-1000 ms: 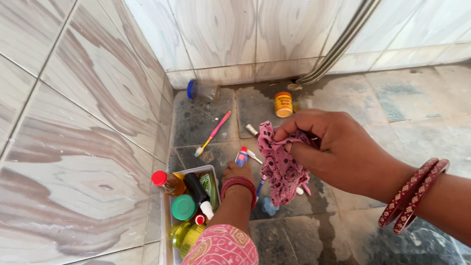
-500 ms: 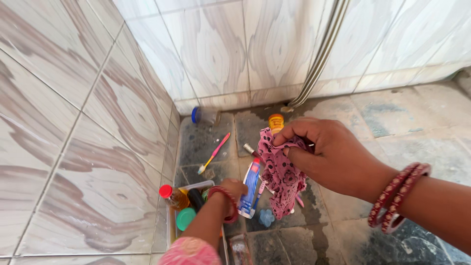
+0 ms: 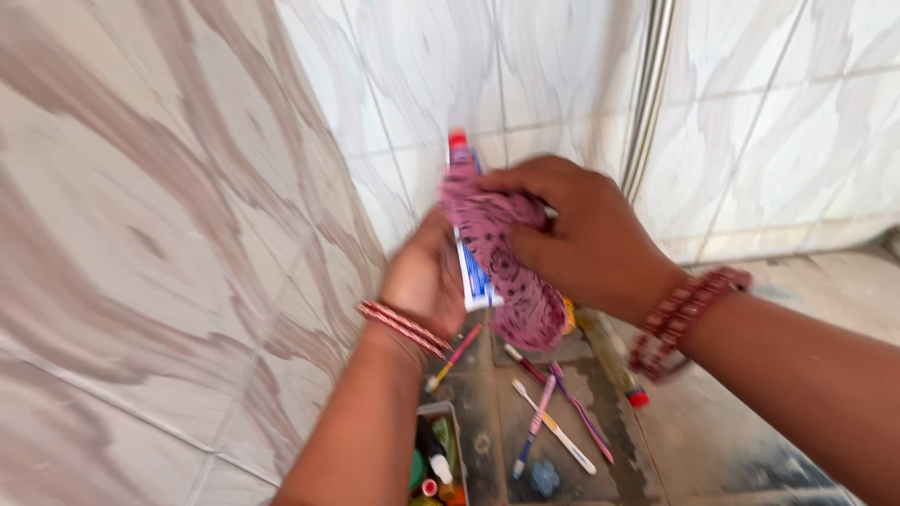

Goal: The person wipes a black bottle, a red tube, and a blue toothpaste tube with a pink cloth in a bathroom. The items are handled one at a time and wiped thoroughly before being placed back on the floor.

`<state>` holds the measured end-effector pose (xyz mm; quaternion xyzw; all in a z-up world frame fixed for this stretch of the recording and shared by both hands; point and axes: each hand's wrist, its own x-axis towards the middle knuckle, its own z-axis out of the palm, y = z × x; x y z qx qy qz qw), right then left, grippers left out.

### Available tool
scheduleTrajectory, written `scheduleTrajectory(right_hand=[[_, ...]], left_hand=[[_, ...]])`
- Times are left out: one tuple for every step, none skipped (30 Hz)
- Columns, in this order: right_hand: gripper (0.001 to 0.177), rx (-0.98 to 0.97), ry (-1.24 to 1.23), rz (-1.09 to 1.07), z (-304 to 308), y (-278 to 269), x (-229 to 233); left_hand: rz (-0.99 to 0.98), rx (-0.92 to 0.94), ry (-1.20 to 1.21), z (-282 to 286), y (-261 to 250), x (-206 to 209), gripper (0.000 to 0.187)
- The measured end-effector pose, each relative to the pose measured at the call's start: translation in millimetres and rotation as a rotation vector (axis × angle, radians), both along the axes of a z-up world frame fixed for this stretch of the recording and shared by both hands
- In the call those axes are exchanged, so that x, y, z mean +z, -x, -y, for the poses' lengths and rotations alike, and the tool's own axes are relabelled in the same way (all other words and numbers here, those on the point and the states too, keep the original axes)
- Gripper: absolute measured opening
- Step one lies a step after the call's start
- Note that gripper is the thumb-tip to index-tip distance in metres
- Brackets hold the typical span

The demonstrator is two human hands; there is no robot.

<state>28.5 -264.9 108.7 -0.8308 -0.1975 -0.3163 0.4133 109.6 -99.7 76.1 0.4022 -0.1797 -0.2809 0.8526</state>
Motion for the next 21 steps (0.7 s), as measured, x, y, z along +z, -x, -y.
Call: scheduleTrajectory(right_hand=[[0.042,-0.014,0.072,0.064,-5,-6,16],[0.04,-0.03,0.143,0.124,-13,-8,28],[0.04,-0.001,0.126,0.216,-23,-8,37],[0.04,0.03,0.104,0.31,-33,-8,45],[0.04,0.062,0.083,0.404,-43,-8,52],[0.036,0.065,0.077,0.491,-57,-4,53],[0.033,0.067,0.071,0.577,-73,4,47],[0.031,0.069,0.069,0.658,-86,14,39],[0.027,0.046,0.061,0.638,-97,21,32],[0.023,0.019,0.056,0.608,-107,28,24],[0.019,-0.007,0.05,0.578,-112,30,20],[0.018,0.015,0.045,0.557,-111,28,20],[0.017,0.036,0.04,0.536,-106,27,21],[0.015,0.057,0.032,0.527,-102,23,26],[0.015,0.063,0.049,0.535,-97,20,32],[0.015,0.061,0.073,0.536,-90,19,37],[0.015,0.06,0.096,0.535,-85,18,41],[0.015,0.042,0.106,0.571,-81,18,44],[0.016,0.024,0.115,0.606,-77,18,47],[0.017,0.009,0.124,0.64,-74,19,49],[0.015,-0.025,0.122,0.662,-70,19,51]], left_hand=[[0.019,-0.034,0.051,-7,-1,17,0.042],[0.091,-0.028,0.096,-19,-3,32,0.04],[0.164,-0.021,0.141,-31,-5,46,0.037],[0.24,-0.015,0.182,-39,-4,57,0.034],[0.202,0.008,0.207,-44,1,64,0.036],[0.159,0.033,0.233,-50,11,66,0.037],[0.117,0.057,0.258,-54,18,70,0.038],[0.073,0.111,0.241,-54,25,74,0.039],[0.03,0.164,0.223,-53,30,77,0.039],[-0.024,0.214,0.206,-50,36,77,0.039],[-0.049,0.229,0.201,-48,41,77,0.04],[-0.068,0.237,0.195,-46,44,77,0.04],[-0.087,0.244,0.188,-43,45,77,0.041],[-0.05,0.197,0.255,-39,47,75,0.042],[-0.015,0.149,0.32,-35,51,69,0.043],[0.011,0.092,0.389,-33,55,62,0.045],[-0.014,-0.016,0.48,-34,58,56,0.042],[-0.04,-0.132,0.569,-33,58,54,0.042],[-0.067,-0.25,0.657,-30,56,56,0.043],[-0.042,-0.179,0.548,-28,57,59,0.047],[-0.015,-0.108,0.44,-28,62,61,0.052]])
